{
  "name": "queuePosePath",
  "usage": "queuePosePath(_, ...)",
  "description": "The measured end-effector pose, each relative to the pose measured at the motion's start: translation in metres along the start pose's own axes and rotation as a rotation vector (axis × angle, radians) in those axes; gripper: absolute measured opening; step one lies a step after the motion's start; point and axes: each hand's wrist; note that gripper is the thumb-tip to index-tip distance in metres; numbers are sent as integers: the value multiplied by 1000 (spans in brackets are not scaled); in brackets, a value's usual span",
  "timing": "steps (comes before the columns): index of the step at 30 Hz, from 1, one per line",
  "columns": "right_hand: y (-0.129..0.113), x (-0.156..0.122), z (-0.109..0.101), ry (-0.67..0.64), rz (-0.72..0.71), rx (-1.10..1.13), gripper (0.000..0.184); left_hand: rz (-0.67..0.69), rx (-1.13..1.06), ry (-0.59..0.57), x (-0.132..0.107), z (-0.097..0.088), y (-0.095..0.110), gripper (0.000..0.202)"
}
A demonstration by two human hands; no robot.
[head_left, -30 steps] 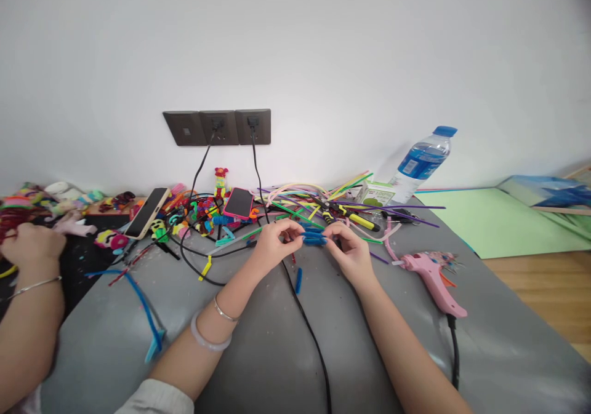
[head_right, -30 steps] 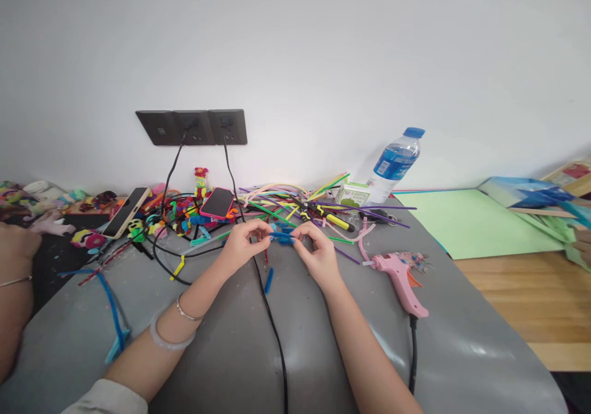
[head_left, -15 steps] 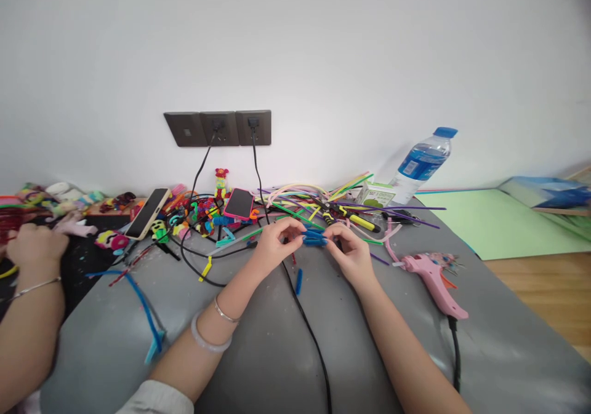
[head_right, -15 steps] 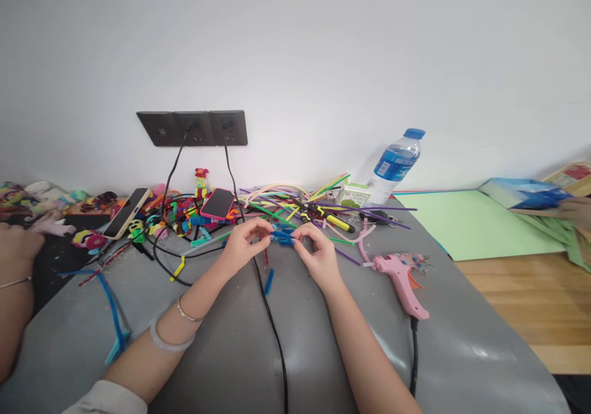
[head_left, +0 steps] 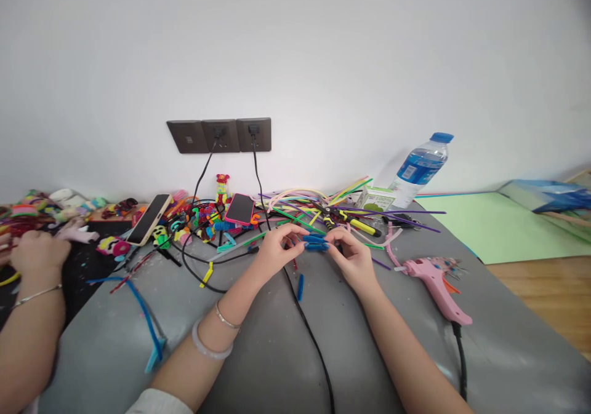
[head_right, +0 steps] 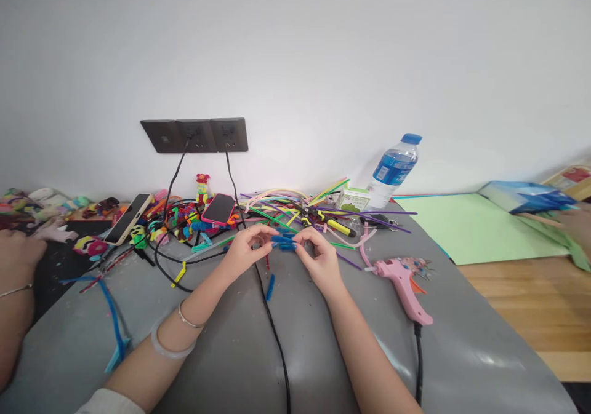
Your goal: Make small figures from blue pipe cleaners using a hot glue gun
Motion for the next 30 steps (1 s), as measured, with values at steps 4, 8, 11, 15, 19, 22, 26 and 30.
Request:
queuePosePath(4, -1, 1, 1, -2, 9, 0, 15, 0, 19, -21, 0, 1, 2, 20)
queuePosePath(8, -4, 1, 2, -25, 12, -7, 21, 7, 25, -18, -1, 3, 2, 19)
queuePosePath(11, -4, 2, 2, -31, 5, -9, 20, 17, 17, -22, -1, 5, -1, 17)
queuePosePath(15, -2, 2, 1, -39, -14, -3, 16, 12, -2, -21, -1, 6, -5, 17)
queuePosePath(19, -2, 2, 3, -27, -15, -36, 17, 19, -16, 0, -1, 5, -9, 16)
queuePosePath(22, -8, -4, 1, 38, 30, -71, 24, 35, 7, 29, -1, 5, -11, 15)
queuePosePath(26, -29, -28, -25, 235, 43, -213, 29, 52, 21, 67, -1, 4, -13, 16)
queuePosePath(30, -46, -62, -82, 607, 239, -520, 26, 49, 7, 90, 0, 3, -13, 17)
Point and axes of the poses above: each hand's wrist, its own x-axis towards the middle knuckle, its own z-axis out of the palm, y = z × x, and after that the axes turned 5 degrees about z, right-handed
